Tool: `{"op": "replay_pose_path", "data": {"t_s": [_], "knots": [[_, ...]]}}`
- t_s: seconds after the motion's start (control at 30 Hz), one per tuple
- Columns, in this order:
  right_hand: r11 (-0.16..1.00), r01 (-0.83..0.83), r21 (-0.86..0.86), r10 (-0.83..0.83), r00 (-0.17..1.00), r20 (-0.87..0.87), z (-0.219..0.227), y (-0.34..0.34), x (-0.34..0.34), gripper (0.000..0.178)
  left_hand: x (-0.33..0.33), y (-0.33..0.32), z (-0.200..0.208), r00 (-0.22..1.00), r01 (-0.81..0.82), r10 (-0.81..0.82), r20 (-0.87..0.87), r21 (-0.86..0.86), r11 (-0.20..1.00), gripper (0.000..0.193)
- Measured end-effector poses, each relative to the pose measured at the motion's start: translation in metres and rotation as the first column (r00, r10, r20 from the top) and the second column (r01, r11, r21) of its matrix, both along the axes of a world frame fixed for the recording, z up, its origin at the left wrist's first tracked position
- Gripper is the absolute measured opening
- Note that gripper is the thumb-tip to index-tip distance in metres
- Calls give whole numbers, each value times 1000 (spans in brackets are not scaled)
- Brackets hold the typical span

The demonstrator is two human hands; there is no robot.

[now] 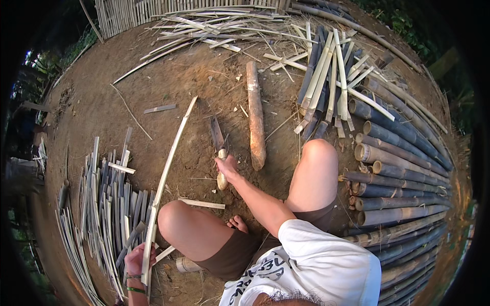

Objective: The person splits bamboo pieces using a machete and a wooden log as a support, then trims the edges of a split bamboo strip with the blade.

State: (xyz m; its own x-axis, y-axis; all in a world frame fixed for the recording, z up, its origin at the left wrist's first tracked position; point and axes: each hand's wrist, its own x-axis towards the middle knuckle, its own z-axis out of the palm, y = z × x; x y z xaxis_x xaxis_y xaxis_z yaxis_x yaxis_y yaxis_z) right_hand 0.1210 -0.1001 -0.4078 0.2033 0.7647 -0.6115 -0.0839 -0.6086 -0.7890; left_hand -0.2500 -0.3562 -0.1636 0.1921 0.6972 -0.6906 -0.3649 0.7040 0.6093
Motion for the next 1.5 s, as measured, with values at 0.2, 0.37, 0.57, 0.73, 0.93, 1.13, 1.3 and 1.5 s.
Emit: {"op": "replay_pose_path", "data": {"t_s": [0.2, 0.37, 0.57, 0.73, 0.93, 1.13, 1.3, 1.5], "knots": [[968, -241, 69, 180, 861, 477, 1, -16, 12, 40, -2, 54, 107, 996, 15, 13, -84, 320, 947, 101], [900, -435, 23, 315, 685, 657, -5, -40, 26, 45, 10, 78, 123, 974, -208, 122, 189, 544, 813, 105], [869, -451, 206, 30, 463, 886, 19, -23, 49, 83, 22, 113, 87, 906, -404, 83, 414, 794, 455, 85], [993, -59, -101, 117, 533, 838, 10, 20, 97, 106, 34, 133, 94, 648, -438, 757, 80, 853, 284, 61], [976, -197, -93, 210, 734, 646, -10, 39, 136, 96, 109, 191, 127, 139, -407, 989, -42, 908, 96, 62], [965, -117, 233, 84, 986, 145, 53, -30, 50, 83, 86, 285, 163, 120, -554, 938, 326, 806, -210, 62], [862, -271, 428, 161, 948, 274, 65, -109, -8, 76, 40, 322, 251, 243, -422, 823, 513, 820, -386, 61], [680, -571, 460, 466, 821, 330, 64, -66, -63, 81, 33, 313, 308, 165, -480, 654, 739, 639, -601, 46]]}}
